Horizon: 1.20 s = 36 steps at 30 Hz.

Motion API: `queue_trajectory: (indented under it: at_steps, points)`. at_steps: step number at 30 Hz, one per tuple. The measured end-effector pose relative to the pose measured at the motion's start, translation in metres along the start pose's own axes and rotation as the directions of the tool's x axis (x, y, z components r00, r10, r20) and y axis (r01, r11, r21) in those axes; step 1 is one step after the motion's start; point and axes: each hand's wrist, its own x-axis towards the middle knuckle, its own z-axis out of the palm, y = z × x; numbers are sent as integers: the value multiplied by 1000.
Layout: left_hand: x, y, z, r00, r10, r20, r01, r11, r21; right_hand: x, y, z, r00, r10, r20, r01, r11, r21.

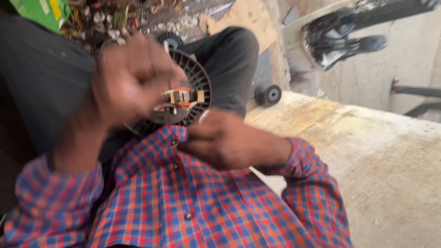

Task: The person sits on the floor and winds copper wire onto a motor stator by hand, using a small wooden jig to hold the stator. The person repeatedly wraps the wire around the stator's poles, occasionally using scissors to trim the wire.

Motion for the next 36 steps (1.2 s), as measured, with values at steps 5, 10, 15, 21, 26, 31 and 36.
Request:
queue_trajectory:
  at_steps: [5,10,15,21,26,31,36]
  points:
    - [-71,11,27,943,326,73,-319,816,482,6,80,6,964,158,-216,-172,984,-46]
    - [-16,2,30,971,-2,-237,-49,977,-209,-18,134,2,851,397,-343,-394,916,81]
    - [66,-7,12,902,-96,420,0,975,223,-25,69,-7,965,222,-136,-227,974,-22]
    - [-14,-28,-2,988,-126,-92,127,992,8,-28,17,-6,981,184,-57,-185,983,-19]
    - [-45,-30,12,974,-63,-217,31,988,-148,-31,62,-27,941,246,-233,-285,947,-147]
    - [-14,-15,21,985,-68,-156,82,993,85,-1,90,-30,738,440,-511,-392,897,206]
    - [-31,9,31,997,77,-3,-77,995,59,6,70,-35,796,270,-542,-190,961,200]
